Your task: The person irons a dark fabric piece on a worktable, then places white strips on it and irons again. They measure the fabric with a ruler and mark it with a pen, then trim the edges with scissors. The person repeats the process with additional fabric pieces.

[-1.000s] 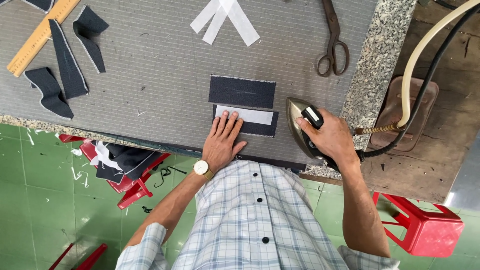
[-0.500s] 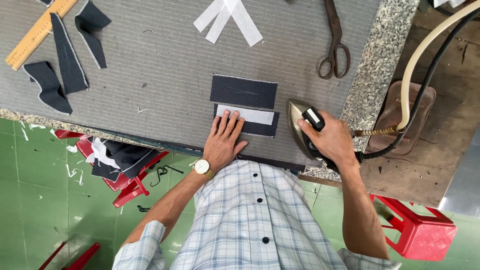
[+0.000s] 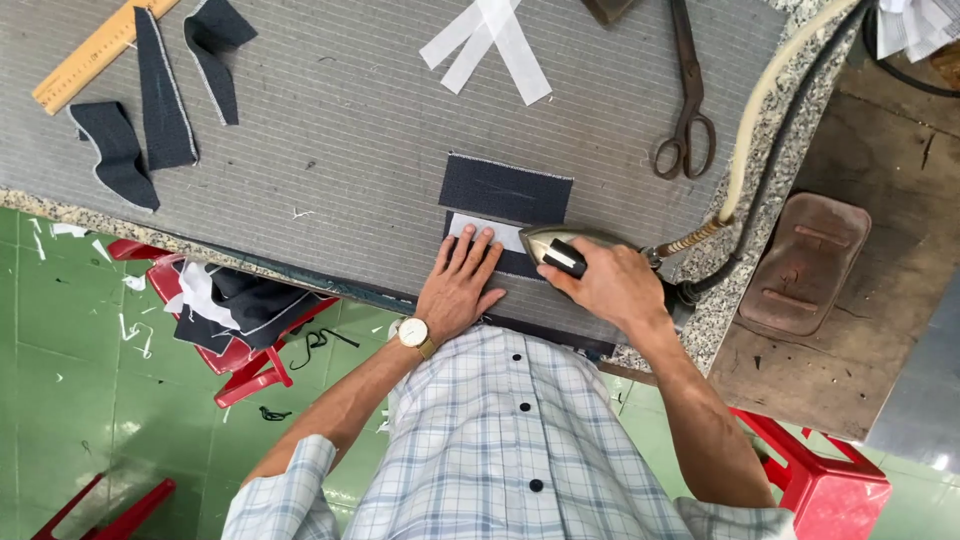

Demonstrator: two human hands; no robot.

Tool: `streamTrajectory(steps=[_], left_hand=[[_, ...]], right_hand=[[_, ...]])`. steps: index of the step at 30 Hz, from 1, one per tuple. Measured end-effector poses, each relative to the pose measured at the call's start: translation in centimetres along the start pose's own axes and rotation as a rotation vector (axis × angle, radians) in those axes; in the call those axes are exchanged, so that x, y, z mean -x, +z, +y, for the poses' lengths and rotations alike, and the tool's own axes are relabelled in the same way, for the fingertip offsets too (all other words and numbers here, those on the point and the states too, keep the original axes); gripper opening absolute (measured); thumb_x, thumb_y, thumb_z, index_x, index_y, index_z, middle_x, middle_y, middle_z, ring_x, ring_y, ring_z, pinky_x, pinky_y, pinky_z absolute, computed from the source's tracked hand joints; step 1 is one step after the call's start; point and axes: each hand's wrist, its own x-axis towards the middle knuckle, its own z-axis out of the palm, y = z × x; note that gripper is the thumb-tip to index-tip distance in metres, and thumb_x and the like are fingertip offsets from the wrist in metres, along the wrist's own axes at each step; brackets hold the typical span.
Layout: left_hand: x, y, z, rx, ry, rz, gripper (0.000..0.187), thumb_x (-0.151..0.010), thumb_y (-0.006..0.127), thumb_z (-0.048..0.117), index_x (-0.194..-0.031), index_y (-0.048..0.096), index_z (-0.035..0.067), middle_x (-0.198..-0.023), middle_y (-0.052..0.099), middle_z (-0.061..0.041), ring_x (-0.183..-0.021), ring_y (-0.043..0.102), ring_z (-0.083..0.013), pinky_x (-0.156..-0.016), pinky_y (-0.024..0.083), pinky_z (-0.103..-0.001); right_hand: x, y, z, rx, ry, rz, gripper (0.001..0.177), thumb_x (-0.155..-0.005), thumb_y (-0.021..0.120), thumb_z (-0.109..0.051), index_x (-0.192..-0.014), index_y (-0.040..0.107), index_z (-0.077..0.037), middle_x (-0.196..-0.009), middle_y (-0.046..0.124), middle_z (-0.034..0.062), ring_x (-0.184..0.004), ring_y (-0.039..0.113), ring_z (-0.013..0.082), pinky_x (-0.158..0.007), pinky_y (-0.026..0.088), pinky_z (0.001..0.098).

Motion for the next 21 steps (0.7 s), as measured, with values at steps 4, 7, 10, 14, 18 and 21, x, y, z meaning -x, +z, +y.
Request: streamTrajectory(steps=[4,7,10,14,18,21], left_hand=[[0.3,0.3,-0.3,0.013,-0.009,0.006,0.07,-0.102,0.053,0.051,-0.156,0.039,0.008,-0.166,0.027,-0.019,-0.153,0.022,-0.0398,-0.123,0.017,-0.057],[0.5,0.4,-1.0,0.033,0.003,0.005,0.07,-0.102,0.051,0.051,-0.156,0.038,0.009,-0.166,0.026,-0.018,-0.154,0.022,-0.0385,-0.123,0.018,-0.056],[0.7,0.1,-1.7,0.028,0.02,-0.01,0.069,-0.103,0.05,0.051,-0.157,0.037,0.011,-0.167,0.027,-0.014,-0.155,0.021,-0.0342,-0.124,0.017,-0.054],[1.2,-1.0,-3.3,-0.002,-0.055,0.022,0.067,-0.1,0.053,0.053,-0.153,0.045,0.013,-0.163,0.035,-0.014,-0.152,0.027,-0.0358,-0.123,0.02,-0.056],[2.2,-2.6,-5.7,-0.048,-0.199,0.058,0.061,-0.098,0.06,0.053,-0.143,0.058,0.012,-0.159,0.041,-0.02,-0.15,0.031,-0.0406,-0.12,0.023,-0.058],[3.6,-3.7,-10.2,-0.148,-0.338,0.095,0.056,-0.101,0.058,0.051,-0.141,0.061,0.012,-0.161,0.039,-0.02,-0.152,0.028,-0.0377,-0.12,0.021,-0.058]], right_hand=[[-1.8,0.9,-0.4,0.019,0.002,-0.013,0.053,-0.092,0.063,-0.054,-0.124,0.069,-0.013,-0.094,0.076,0.0268,-0.094,0.075,0.0426,-0.079,0.062,0.0493],[-2.3,0.4,-1.8,0.037,-0.03,-0.018,0.049,-0.092,0.065,-0.051,-0.122,0.07,-0.013,-0.093,0.076,0.0261,-0.093,0.076,0.0412,-0.077,0.063,0.0474],[-3.1,0.6,-2.8,0.042,-0.054,-0.02,0.048,-0.092,0.065,-0.049,-0.121,0.07,-0.011,-0.091,0.076,0.0248,-0.09,0.076,0.0398,-0.074,0.063,0.0456],[-3.7,0.1,-5.0,0.1,-0.1,-0.055,0.048,-0.094,0.064,-0.049,-0.122,0.069,-0.01,-0.091,0.076,0.0248,-0.09,0.076,0.0391,-0.076,0.062,0.0464],[-4.0,-0.8,-8.0,0.11,-0.142,-0.13,0.048,-0.097,0.061,-0.048,-0.123,0.068,-0.008,-0.095,0.075,0.027,-0.092,0.076,0.0383,-0.082,0.062,0.0463],[-5.2,0.0,-9.4,0.134,-0.248,-0.14,0.049,-0.098,0.06,-0.044,-0.124,0.067,-0.003,-0.093,0.074,0.0286,-0.09,0.076,0.041,-0.08,0.062,0.0486]])
